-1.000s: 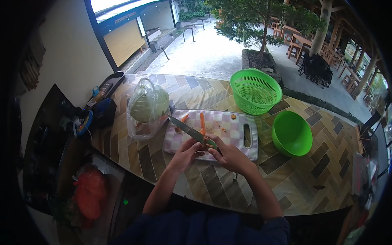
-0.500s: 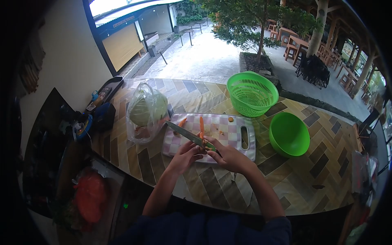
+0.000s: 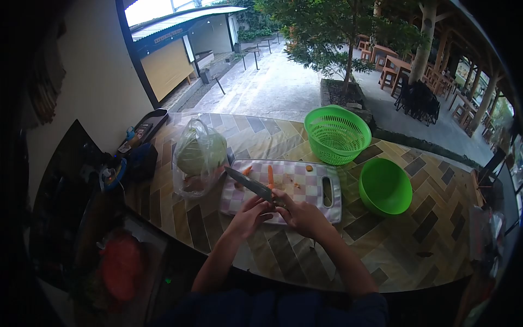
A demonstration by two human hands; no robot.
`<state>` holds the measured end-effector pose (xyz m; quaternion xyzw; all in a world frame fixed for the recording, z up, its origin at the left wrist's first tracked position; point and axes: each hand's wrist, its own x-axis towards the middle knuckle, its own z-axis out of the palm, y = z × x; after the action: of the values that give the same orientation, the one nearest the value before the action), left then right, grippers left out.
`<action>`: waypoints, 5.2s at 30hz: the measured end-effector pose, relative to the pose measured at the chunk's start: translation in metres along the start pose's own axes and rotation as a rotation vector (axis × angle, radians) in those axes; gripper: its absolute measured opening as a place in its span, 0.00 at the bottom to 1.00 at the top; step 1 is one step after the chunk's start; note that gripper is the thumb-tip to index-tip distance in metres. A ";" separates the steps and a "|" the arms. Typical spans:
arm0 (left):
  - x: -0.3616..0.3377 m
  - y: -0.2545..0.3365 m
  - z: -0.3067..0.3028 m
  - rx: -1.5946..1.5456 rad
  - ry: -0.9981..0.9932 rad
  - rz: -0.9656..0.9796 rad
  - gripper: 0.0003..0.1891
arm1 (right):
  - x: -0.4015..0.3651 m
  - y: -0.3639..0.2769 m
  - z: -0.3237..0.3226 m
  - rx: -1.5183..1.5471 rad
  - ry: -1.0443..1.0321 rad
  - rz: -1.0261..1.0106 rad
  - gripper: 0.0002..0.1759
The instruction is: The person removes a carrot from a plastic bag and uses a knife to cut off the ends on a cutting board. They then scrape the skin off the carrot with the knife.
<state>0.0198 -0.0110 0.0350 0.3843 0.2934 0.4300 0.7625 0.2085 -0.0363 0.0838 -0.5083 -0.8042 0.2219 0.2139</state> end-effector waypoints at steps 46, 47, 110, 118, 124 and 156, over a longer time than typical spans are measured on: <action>0.027 0.019 -0.022 -0.199 0.130 -0.062 0.17 | 0.034 0.008 -0.001 0.081 0.101 0.054 0.19; 0.027 0.019 -0.023 -0.211 0.132 -0.058 0.17 | 0.035 0.009 0.001 0.086 0.124 0.022 0.19; 0.016 0.026 -0.005 -0.217 0.125 0.168 0.11 | 0.013 -0.018 -0.018 0.288 -0.040 -0.016 0.30; 0.013 0.025 -0.002 -0.210 0.156 0.177 0.09 | 0.013 -0.018 -0.019 0.240 -0.050 -0.074 0.30; 0.014 0.025 -0.002 -0.228 0.159 0.165 0.08 | 0.013 -0.015 -0.016 0.203 -0.019 -0.114 0.29; 0.011 0.019 -0.005 -0.253 0.109 0.089 0.24 | 0.008 -0.020 -0.016 0.250 -0.100 -0.022 0.30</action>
<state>0.0130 0.0065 0.0469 0.2738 0.2605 0.5173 0.7679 0.2000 -0.0345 0.1097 -0.4572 -0.7854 0.3430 0.2376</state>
